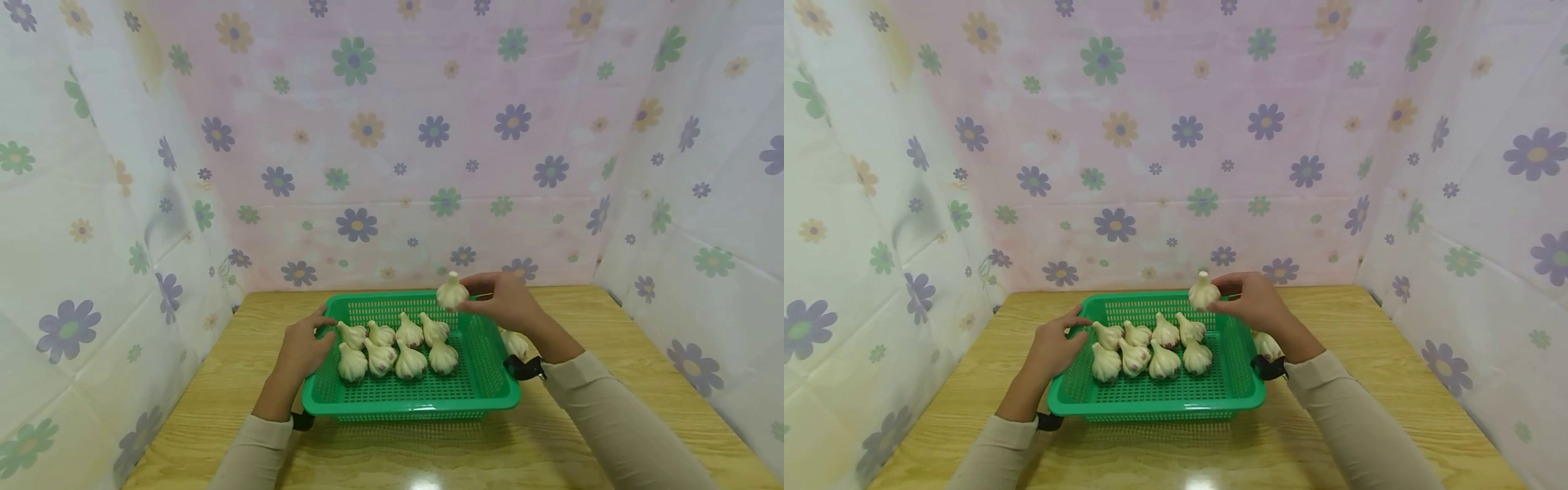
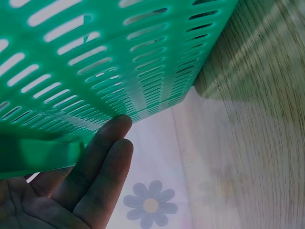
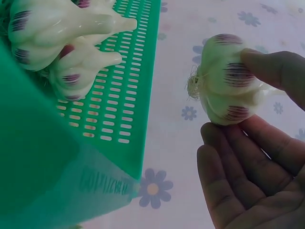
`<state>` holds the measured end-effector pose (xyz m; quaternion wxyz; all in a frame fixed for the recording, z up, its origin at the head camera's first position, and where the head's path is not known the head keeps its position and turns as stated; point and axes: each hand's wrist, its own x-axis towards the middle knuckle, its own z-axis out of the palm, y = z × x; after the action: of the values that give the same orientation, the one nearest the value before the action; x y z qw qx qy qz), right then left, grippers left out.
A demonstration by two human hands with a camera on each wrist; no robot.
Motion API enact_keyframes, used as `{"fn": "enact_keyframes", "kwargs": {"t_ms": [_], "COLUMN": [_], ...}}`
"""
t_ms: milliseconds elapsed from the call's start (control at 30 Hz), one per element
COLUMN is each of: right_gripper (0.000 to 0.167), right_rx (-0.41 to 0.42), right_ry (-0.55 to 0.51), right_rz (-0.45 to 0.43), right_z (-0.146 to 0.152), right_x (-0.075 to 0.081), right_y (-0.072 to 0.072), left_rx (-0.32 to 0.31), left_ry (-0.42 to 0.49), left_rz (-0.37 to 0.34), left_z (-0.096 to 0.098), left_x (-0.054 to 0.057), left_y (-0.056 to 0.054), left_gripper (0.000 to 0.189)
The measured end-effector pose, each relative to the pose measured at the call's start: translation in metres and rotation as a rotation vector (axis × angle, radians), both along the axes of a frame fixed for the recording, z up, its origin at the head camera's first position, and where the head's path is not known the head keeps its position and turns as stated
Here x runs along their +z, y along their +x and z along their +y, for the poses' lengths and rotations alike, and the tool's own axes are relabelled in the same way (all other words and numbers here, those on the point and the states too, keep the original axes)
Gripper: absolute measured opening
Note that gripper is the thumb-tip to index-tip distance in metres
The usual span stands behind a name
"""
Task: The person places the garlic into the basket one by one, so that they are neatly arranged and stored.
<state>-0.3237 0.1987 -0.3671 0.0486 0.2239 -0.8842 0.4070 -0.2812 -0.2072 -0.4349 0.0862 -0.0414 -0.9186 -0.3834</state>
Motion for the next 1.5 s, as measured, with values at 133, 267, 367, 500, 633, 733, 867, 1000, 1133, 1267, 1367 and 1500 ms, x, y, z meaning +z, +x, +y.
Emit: {"fn": "enact_keyframes", "kwargs": {"t_ms": [133,267,367,500,633,733,867,1000,1133,1267,1367,1500], "right_gripper": [0.047,0.050,0.055,0.058,0.058,0.057,0.053,0.050,0.048,0.048,0.051,0.050], "right_rx": [0.032,0.088,0.129,0.165,0.182,0.206,0.235,0.248,0.266,0.284,0.301,0.350], "right_ry": [0.010,0.029,0.035,0.041,0.049,0.057,0.072,0.086,0.092,0.087,0.097,0.113], "right_rz": [0.007,-0.006,-0.040,-0.076,-0.089,-0.092,-0.101,-0.103,-0.112,-0.137,-0.151,-0.173], "right_z": [-0.005,-0.011,-0.016,-0.023,-0.030,-0.036,-0.047,-0.056,-0.065,-0.072,-0.076,-0.081], "right_x": [0.001,0.004,0.005,0.003,0.001,-0.001,-0.002,-0.004,-0.006,-0.008,-0.010,-0.013], "right_y": [-0.001,-0.001,0.000,-0.001,-0.002,-0.002,0.001,0.005,0.007,0.007,0.007,0.006], "left_rx": [0.006,0.011,0.012,0.011,0.012,0.015,0.015,0.008,0.005,0.005,0.004,0.003], "left_ry": [0.007,0.002,-0.004,-0.005,0.000,0.004,0.002,0.000,-0.004,-0.001,0.005,0.006], "left_rz": [-0.009,-0.008,-0.002,0.001,-0.002,-0.004,-0.005,-0.001,0.005,0.007,0.008,0.014], "left_z": [0.000,0.001,0.001,0.001,0.001,0.002,0.001,0.001,0.001,0.001,0.001,0.000], "left_x": [0.001,0.001,0.001,0.001,0.001,0.002,0.002,0.001,0.000,0.000,0.001,0.000], "left_y": [0.001,0.001,0.001,0.001,0.001,0.001,0.001,0.001,0.000,-0.001,0.000,0.000], "left_gripper": [0.034,0.034,0.034,0.034,0.034,0.034,0.034,0.035,0.034,0.034,0.034,0.034]}}
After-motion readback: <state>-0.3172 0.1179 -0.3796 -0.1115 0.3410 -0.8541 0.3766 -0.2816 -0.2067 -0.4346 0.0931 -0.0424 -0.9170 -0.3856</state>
